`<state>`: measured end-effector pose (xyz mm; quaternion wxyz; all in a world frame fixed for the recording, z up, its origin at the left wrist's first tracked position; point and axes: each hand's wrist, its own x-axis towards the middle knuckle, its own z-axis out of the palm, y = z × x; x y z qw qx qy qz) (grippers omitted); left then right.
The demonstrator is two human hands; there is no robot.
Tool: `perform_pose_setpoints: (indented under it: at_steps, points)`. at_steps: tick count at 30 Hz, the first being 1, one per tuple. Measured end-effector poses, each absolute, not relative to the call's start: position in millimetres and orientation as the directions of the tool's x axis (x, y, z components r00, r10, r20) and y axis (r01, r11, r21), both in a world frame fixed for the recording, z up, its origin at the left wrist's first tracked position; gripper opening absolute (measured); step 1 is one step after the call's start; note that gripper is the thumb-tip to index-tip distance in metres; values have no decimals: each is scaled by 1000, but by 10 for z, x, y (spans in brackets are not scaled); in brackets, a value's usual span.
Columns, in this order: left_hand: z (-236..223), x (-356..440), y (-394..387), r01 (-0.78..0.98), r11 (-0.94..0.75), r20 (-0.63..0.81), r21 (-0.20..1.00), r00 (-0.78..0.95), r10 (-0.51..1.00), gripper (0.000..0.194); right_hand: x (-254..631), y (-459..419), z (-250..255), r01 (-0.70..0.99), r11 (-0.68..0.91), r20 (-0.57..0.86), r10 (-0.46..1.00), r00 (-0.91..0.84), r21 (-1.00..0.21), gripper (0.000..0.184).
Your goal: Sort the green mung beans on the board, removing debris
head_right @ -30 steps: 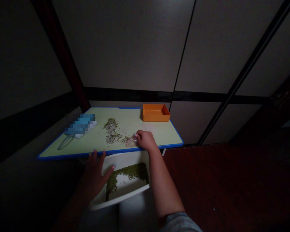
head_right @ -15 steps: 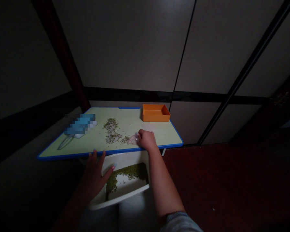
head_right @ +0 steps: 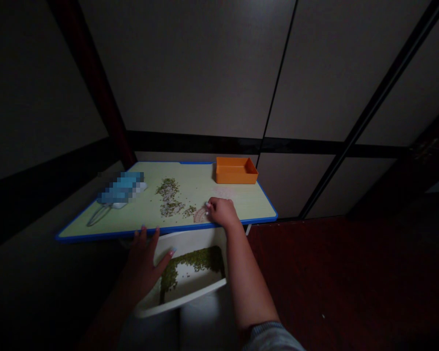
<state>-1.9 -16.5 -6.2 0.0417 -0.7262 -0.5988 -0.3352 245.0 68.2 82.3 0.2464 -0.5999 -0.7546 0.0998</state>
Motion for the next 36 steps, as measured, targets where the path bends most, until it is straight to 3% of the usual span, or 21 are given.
perform_pose_setpoints:
  at_steps: [13, 26, 32, 36]
  points:
    - [-70, -25, -163, 896, -279, 523, 345, 63, 850, 70, 2415, 678, 885, 945, 72, 217, 976, -1, -320, 24]
    - [-92, -42, -160, 903, -286, 536, 320, 77, 841, 70, 2407, 659, 872, 921, 168, 192, 976, -105, -350, 22]
    - [-81, -36, -163, 900, -285, 537, 331, 69, 841, 70, 2376, 658, 891, 935, 123, 213, 976, -53, -333, 24]
    - [-70, -33, -174, 899, -285, 530, 333, 72, 845, 70, 2343, 641, 905, 915, 196, 222, 967, -122, -352, 22]
